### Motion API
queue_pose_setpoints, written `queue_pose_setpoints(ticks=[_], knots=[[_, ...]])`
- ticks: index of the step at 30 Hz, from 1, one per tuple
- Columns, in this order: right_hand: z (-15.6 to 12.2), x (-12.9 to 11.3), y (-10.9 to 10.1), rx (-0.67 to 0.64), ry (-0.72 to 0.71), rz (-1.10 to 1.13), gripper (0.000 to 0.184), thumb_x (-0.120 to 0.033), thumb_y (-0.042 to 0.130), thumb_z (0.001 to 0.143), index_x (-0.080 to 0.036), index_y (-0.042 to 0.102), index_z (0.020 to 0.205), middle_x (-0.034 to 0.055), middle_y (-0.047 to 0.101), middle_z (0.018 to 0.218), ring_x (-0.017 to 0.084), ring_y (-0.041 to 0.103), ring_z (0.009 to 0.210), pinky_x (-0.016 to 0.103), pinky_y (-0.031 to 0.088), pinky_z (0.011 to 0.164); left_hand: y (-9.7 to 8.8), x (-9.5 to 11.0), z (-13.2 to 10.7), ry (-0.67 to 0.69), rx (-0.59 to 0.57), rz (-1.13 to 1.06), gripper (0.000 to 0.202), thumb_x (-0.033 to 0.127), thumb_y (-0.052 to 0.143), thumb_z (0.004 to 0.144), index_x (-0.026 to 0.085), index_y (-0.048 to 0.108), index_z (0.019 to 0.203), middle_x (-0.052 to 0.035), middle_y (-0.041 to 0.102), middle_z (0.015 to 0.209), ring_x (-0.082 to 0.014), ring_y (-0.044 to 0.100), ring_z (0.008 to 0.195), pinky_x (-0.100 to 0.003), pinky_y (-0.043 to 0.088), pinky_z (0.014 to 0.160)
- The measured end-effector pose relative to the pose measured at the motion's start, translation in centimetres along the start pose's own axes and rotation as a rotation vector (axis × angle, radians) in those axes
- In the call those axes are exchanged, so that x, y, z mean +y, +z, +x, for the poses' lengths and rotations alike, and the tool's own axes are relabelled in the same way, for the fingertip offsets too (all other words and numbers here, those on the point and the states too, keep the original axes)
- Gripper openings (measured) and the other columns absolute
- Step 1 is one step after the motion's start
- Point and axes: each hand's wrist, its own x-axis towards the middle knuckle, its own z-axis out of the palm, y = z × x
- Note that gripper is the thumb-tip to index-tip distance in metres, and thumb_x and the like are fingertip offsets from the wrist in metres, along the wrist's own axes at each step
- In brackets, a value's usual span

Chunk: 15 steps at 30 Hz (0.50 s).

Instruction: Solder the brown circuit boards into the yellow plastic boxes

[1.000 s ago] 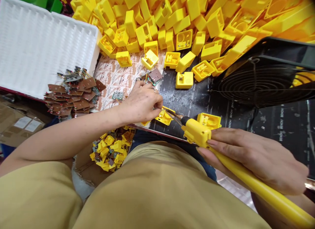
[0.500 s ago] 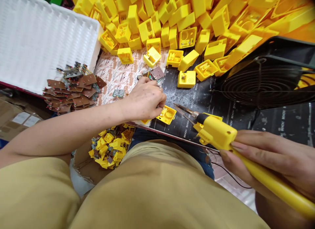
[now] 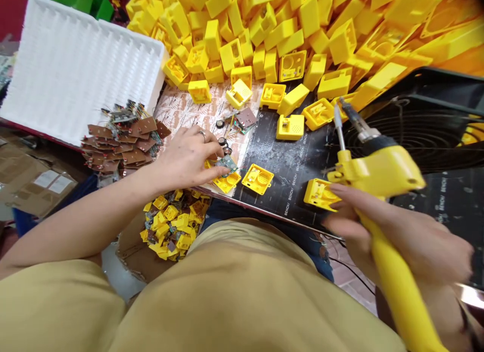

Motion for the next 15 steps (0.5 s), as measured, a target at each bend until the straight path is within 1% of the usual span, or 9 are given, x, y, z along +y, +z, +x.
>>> queue_pose_setpoints(ticks=[2, 3, 6, 7, 9, 10, 12, 13, 15], knots=[[1.2, -0.4, 1.8, 0.03, -0.069, -0.011, 0.013, -0.026, 0.064, 0.093, -0.021, 0.061, 0.105, -0.0023, 0.067, 0.073, 0.01, 0.064, 0.061, 0.02, 0.047, 0.06, 0.4, 0.4, -0.1, 0.009, 0.033, -0.06, 0.037, 0.05, 0.058, 0.087, 0.016, 0.07, 0.096, -0.0095, 0.072, 0.102, -0.0292, 0.063, 0.102, -0.043, 0.046, 0.091], [1.7, -0.5, 2.9, 0.01, -0.099, -0.002, 0.014, -0.03, 0.064, 0.094, -0.02, 0.06, 0.104, -0.0009, 0.068, 0.076, 0.012, 0.065, 0.063, 0.021, 0.048, 0.061, 0.4, 0.6, -0.2, 0.012, 0.061, -0.116, 0.032, 0.046, 0.059, 0.087, 0.016, 0.069, 0.095, -0.0078, 0.072, 0.097, -0.0258, 0.065, 0.095, -0.039, 0.047, 0.087], [2.4, -0.9, 5.9, -0.045, -0.134, 0.024, 0.035, -0.048, 0.058, 0.095, -0.017, 0.057, 0.11, 0.0046, 0.066, 0.083, 0.019, 0.066, 0.074, 0.029, 0.052, 0.067, 0.7, 0.8, -0.6, 0.068, 0.241, -0.199, 0.018, 0.032, 0.056, 0.091, 0.018, 0.067, 0.095, -0.0028, 0.073, 0.088, -0.0177, 0.066, 0.081, -0.032, 0.048, 0.079], [2.4, -1.0, 6.7, -0.044, -0.137, 0.027, 0.036, -0.047, 0.058, 0.095, -0.016, 0.055, 0.112, 0.0055, 0.065, 0.084, 0.02, 0.065, 0.075, 0.03, 0.052, 0.068, 0.9, 0.7, -0.8, 0.137, 0.334, -0.164, 0.015, 0.028, 0.055, 0.092, 0.02, 0.067, 0.095, -0.0023, 0.073, 0.089, -0.0168, 0.066, 0.082, -0.032, 0.047, 0.078], [2.4, -1.3, 7.7, -0.032, -0.129, 0.026, 0.026, -0.033, 0.059, 0.096, -0.016, 0.053, 0.115, 0.0053, 0.065, 0.085, 0.019, 0.064, 0.074, 0.03, 0.051, 0.067, 1.5, 0.3, -1.6, 0.346, 0.512, -0.024, 0.01, 0.023, 0.058, 0.093, 0.023, 0.067, 0.097, -0.0013, 0.075, 0.093, -0.0165, 0.066, 0.085, -0.033, 0.046, 0.08], [2.3, -1.3, 8.0, -0.027, -0.125, 0.025, 0.023, -0.025, 0.059, 0.096, -0.017, 0.052, 0.115, 0.004, 0.065, 0.084, 0.018, 0.062, 0.072, 0.029, 0.05, 0.065, 1.8, 0.1, -2.0, 0.447, 0.557, 0.047, 0.009, 0.023, 0.059, 0.093, 0.024, 0.067, 0.098, -0.0009, 0.075, 0.094, -0.0166, 0.066, 0.086, -0.034, 0.045, 0.081], [2.2, -1.4, 8.2, -0.023, -0.123, 0.027, 0.022, -0.021, 0.06, 0.095, -0.019, 0.052, 0.115, 0.0012, 0.064, 0.081, 0.017, 0.061, 0.068, 0.029, 0.049, 0.065, 2.3, -0.3, -2.9, 0.564, 0.551, 0.13, 0.012, 0.032, 0.063, 0.092, 0.024, 0.068, 0.1, -0.0011, 0.077, 0.098, -0.0174, 0.067, 0.087, -0.036, 0.045, 0.083], [2.1, -1.4, 8.1, -0.022, -0.122, 0.03, 0.023, -0.022, 0.062, 0.094, -0.019, 0.052, 0.115, 0.0002, 0.064, 0.08, 0.016, 0.061, 0.068, 0.029, 0.049, 0.066, 2.3, -0.3, -3.3, 0.563, 0.535, 0.128, 0.017, 0.036, 0.064, 0.092, 0.023, 0.068, 0.101, -0.002, 0.077, 0.101, -0.0182, 0.067, 0.088, -0.037, 0.045, 0.083], [2.2, -1.2, 7.7, -0.006, -0.117, 0.036, 0.028, -0.025, 0.066, 0.092, -0.02, 0.052, 0.116, -0.0008, 0.063, 0.078, 0.016, 0.062, 0.069, 0.03, 0.05, 0.071, 2.0, -0.1, -3.4, 0.463, 0.539, 0.019, 0.019, 0.037, 0.064, 0.091, 0.021, 0.07, 0.1, -0.0038, 0.077, 0.103, -0.0188, 0.067, 0.089, -0.036, 0.046, 0.082]])
